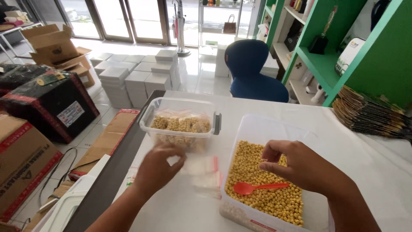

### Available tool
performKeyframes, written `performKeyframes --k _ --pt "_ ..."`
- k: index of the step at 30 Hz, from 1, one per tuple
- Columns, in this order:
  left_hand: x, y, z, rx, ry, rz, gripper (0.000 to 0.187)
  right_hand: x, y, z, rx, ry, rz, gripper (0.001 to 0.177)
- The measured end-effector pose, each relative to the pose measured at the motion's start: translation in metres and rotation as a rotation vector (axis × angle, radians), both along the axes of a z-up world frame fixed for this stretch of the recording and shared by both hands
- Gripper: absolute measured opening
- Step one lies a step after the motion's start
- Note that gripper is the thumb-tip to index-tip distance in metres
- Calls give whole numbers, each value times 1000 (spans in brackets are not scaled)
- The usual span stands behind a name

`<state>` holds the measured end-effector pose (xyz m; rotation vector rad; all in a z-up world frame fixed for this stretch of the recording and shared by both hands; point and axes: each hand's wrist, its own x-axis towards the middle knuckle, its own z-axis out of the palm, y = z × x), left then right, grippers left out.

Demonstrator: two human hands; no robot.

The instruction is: Packaging small yellow beads into individual plastic zip-lock bags using a small spoon.

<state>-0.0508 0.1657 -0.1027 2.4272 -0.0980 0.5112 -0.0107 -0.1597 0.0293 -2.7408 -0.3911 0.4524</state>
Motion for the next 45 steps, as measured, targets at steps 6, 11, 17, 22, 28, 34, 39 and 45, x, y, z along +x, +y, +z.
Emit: performKeyframes --k 6,11,17,22,28,34,39,45 --pt "-9 -47 70 -275 -112 -249 10 -3 -7 3 243 -144 8 39" --pt "25 -97 99 -399 -168 -604 10 0 -15 -2 535 -140 258 57" --pt "61 -127 111 -499 -208 -682 11 17 -25 -8 827 -205 145 30" --pt "76 -132 101 -476 -206 -560 11 16 -26 -2 820 -291 52 18" --pt "78 -135 95 -449 -212 -375 14 13 -24 -1 753 -300 -18 21" --pt "59 -146 103 -337 -455 -350 19 8 -20 1 667 -287 -85 19" --pt "40 -161 113 -428 -265 -420 6 2 -17 6 503 -303 -58 26" --pt "29 -164 126 -444 73 -383 16 -5 -18 7 398 -335 0 49"
